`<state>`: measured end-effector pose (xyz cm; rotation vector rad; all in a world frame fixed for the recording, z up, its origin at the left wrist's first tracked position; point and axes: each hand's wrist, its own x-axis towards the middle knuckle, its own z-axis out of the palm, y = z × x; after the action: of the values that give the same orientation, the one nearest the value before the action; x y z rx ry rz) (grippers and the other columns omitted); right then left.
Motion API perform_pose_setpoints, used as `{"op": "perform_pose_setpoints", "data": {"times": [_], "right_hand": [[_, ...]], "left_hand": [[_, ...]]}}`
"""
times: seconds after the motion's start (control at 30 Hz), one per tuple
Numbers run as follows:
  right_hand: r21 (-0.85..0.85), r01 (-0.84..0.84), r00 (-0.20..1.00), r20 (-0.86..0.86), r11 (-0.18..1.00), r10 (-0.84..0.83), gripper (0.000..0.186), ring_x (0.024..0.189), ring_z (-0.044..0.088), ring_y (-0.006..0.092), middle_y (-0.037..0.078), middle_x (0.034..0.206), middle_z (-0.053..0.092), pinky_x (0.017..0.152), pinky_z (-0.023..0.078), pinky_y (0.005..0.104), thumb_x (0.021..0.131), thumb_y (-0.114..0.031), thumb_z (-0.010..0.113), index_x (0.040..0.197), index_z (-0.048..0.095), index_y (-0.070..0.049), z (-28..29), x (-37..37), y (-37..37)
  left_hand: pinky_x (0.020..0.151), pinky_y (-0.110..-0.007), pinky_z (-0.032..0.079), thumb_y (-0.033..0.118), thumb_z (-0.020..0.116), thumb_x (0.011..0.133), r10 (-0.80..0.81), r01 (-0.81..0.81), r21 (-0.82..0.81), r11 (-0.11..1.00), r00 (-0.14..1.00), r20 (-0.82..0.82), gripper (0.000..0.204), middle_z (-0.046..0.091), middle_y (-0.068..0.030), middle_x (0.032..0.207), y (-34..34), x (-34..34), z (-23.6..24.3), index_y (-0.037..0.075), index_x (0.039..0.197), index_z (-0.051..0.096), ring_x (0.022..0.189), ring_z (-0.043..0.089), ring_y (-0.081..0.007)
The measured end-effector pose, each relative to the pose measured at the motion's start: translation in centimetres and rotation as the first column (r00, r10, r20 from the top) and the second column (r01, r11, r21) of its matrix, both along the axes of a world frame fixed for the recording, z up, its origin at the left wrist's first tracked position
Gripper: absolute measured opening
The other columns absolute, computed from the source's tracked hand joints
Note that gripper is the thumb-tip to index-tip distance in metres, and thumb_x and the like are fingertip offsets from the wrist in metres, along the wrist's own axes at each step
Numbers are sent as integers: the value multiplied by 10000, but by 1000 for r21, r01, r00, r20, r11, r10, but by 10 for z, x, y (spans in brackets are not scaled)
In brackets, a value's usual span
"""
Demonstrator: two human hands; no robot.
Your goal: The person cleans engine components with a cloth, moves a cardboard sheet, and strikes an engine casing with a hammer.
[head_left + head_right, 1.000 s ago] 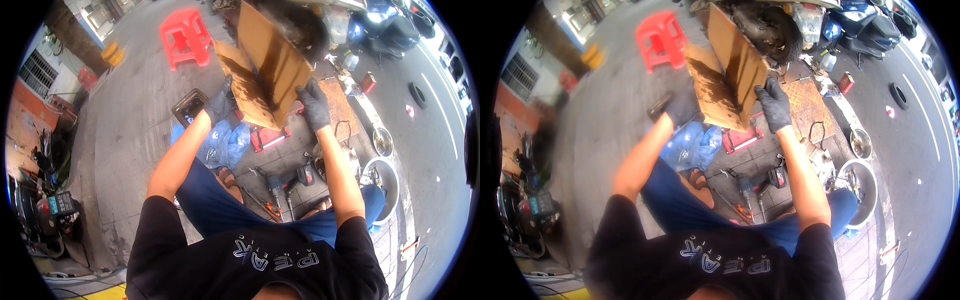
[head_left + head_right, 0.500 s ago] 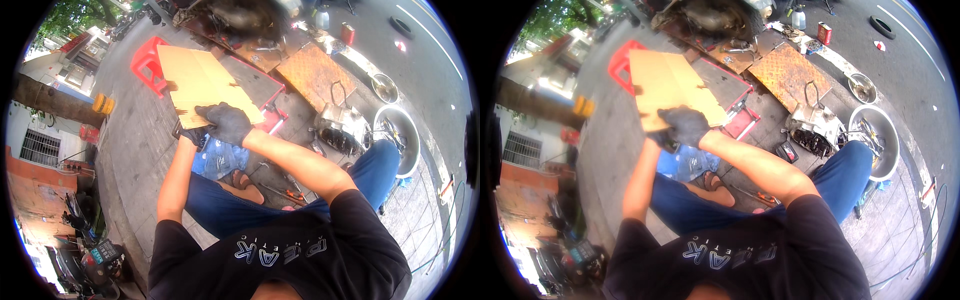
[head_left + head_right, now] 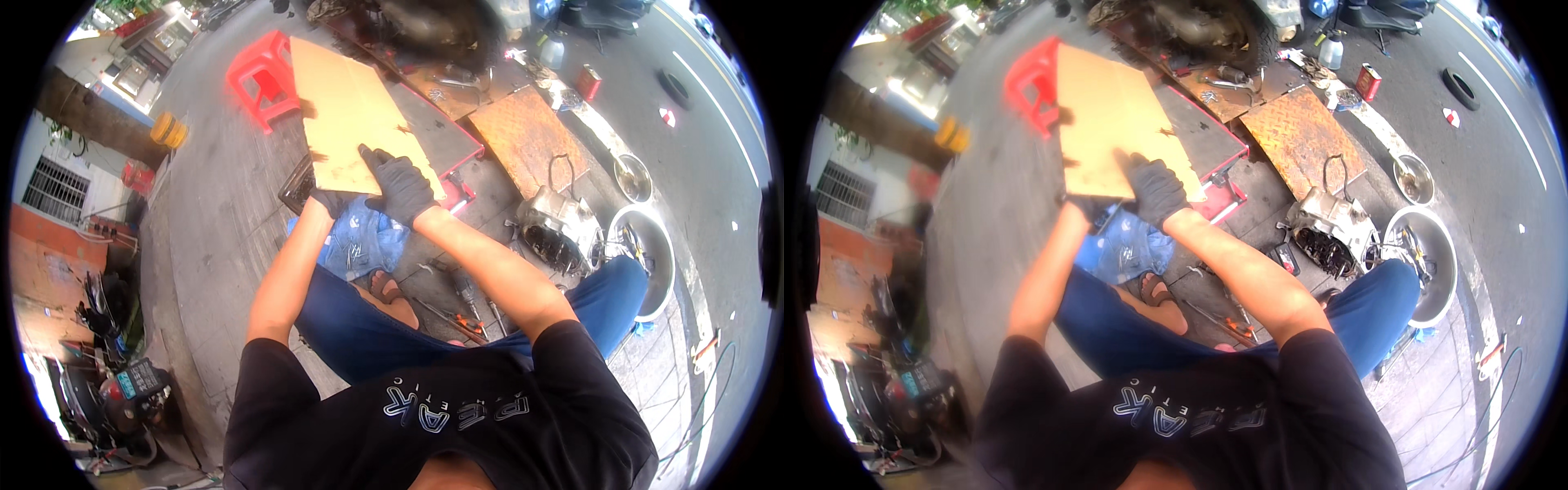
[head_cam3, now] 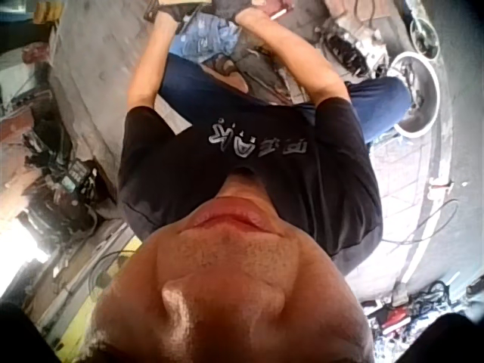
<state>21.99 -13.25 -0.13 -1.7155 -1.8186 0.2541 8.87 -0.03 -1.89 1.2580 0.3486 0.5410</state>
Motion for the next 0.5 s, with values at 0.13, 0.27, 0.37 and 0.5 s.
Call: {"op": "perform_pose_setpoints", "data": {"times": [0.13, 0.27, 0.37, 0.5], "right_hand": [[146, 72, 992, 94, 987, -87, 774, 935, 576, 352, 107, 1175, 556, 785, 516, 424, 708, -154, 708, 1386, 336, -123, -9, 5, 17], [339, 169, 981, -146, 926, -126, 550, 1002, 562, 379, 198, 1090, 596, 855, 455, 436, 740, -164, 676, 1260, 524, -64, -11, 19, 27], [91, 409, 660, -716, 908, -225, 350, 864, 648, 266, 158, 969, 668, 769, 490, 354, 815, -145, 641, 1123, 582, 11, -15, 51, 30], [90, 336, 52, -996, 937, 76, 315, 892, 636, 222, 113, 999, 653, 799, 519, 331, 794, -26, 655, 1094, 582, 38, -25, 81, 17]], "left_hand": [[964, -495, 437, 476, 294, 944, 61, 33, 758, 651, 994, -96, 608, 526, -233, 1193, 0, 18, 10, -32, 1242, 444, 1101, 515, -390], [891, -421, 484, 443, 451, 942, 49, -64, 89, 994, 985, 165, 510, 566, -162, 1130, 10, 23, 18, 21, 1227, 477, 1054, 558, -288], [972, -382, 428, 355, 459, 973, 87, 3, -305, 952, 956, 280, 451, 535, -110, 1250, 2, 45, 26, 71, 1322, 444, 1094, 538, -216], [867, -333, 435, 271, 541, 917, 441, -438, 51, 898, 892, -102, 450, 567, -90, 1155, 10, 42, 11, 66, 1311, 467, 996, 544, -177]]}}
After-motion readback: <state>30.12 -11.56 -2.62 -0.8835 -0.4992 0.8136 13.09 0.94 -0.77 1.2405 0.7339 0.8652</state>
